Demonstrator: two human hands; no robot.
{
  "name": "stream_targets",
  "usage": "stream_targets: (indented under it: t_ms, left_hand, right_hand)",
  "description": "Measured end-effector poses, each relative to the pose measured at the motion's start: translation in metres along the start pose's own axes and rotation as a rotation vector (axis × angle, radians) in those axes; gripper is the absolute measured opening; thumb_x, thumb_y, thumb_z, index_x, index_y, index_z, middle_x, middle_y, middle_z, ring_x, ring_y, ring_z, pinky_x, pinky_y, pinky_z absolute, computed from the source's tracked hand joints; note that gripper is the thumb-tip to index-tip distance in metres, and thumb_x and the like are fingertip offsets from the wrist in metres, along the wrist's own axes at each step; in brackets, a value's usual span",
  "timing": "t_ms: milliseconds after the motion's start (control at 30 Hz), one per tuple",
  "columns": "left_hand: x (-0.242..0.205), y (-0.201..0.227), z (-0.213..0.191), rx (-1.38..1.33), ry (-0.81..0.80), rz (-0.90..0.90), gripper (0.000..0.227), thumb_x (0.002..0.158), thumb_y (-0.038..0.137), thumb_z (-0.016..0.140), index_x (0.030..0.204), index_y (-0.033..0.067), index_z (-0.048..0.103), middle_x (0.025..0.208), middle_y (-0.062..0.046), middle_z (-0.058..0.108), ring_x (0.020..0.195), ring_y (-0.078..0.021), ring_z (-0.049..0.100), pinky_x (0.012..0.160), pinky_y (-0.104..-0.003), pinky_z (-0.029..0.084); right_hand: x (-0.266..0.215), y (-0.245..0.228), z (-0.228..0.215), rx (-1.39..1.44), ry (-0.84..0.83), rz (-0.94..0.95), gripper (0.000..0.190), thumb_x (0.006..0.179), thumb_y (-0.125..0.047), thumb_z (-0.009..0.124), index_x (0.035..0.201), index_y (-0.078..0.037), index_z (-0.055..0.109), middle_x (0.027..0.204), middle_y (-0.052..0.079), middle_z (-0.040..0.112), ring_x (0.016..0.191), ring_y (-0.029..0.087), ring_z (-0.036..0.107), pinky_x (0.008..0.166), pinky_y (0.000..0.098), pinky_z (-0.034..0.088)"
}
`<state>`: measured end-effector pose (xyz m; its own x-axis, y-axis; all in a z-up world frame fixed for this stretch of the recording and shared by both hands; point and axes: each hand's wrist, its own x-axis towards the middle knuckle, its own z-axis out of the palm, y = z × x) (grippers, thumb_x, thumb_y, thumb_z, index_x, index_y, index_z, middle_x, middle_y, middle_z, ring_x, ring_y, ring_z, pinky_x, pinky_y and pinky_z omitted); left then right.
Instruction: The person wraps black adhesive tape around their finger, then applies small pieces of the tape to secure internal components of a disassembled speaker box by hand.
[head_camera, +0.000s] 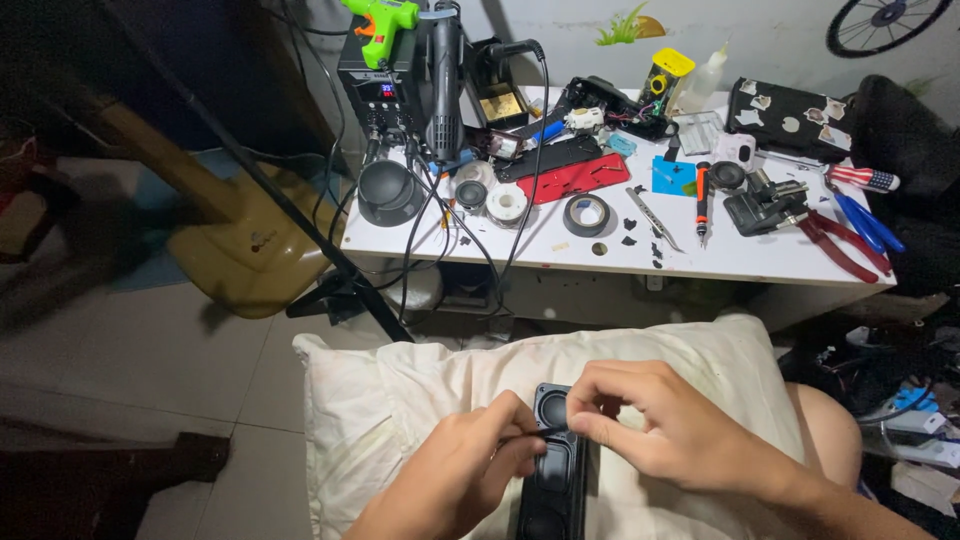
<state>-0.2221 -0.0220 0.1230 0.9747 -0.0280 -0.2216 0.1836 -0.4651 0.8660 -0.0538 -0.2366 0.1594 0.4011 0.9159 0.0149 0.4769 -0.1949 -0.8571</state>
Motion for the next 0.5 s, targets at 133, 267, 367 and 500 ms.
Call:
stream_targets:
  t_ms: [133, 267, 367, 500]
  left_hand:
    - [0.006, 0.008, -0.005, 0.005, 0.093, 0.122, 0.011, 0.110, 0.020, 0.071, 0.106, 0.0140, 0.062, 0.092, -0.001, 0.089, 0.074, -0.0251, 0.081, 0.072, -0.036, 0.059]
    - [0.017, 0.002, 0.000, 0.077, 0.138, 0.211, 0.013, 0.111, 0.021, 0.074, 0.107, 0.0142, 0.064, 0.086, -0.003, 0.079, 0.069, -0.0272, 0.070, 0.068, -0.040, 0.052]
    - [0.022, -0.001, 0.004, 0.139, 0.186, 0.300, 0.013, 0.109, 0.020, 0.077, 0.107, 0.0153, 0.065, 0.087, -0.004, 0.080, 0.072, -0.0326, 0.074, 0.067, -0.043, 0.053]
    - [0.025, 0.004, 0.002, 0.126, 0.190, 0.275, 0.008, 0.108, 0.023, 0.075, 0.104, 0.0163, 0.075, 0.088, 0.000, 0.085, 0.075, -0.0258, 0.079, 0.072, -0.039, 0.056]
  right_hand:
    - [-0.009, 0.011, 0.001, -0.218, 0.189, -0.022, 0.018, 0.099, -0.029, 0.085, 0.114, -0.020, 0.079, 0.098, -0.004, 0.081, 0.077, 0.010, 0.080, 0.070, 0.0276, 0.063]
    - [-0.011, 0.001, 0.001, -0.164, 0.151, -0.171, 0.053, 0.100, -0.027, 0.084, 0.148, -0.011, 0.070, 0.141, 0.007, 0.082, 0.098, 0.018, 0.083, 0.092, 0.0330, 0.068]
    - [-0.010, 0.004, 0.009, -0.186, 0.108, -0.277, 0.053, 0.103, -0.028, 0.086, 0.148, -0.006, 0.069, 0.125, 0.010, 0.082, 0.104, 0.024, 0.078, 0.098, 0.0371, 0.062]
    - [-0.007, 0.012, 0.014, -0.212, 0.195, -0.333, 0.028, 0.102, -0.010, 0.082, 0.131, -0.007, 0.079, 0.098, 0.005, 0.082, 0.083, 0.020, 0.076, 0.079, 0.0322, 0.062]
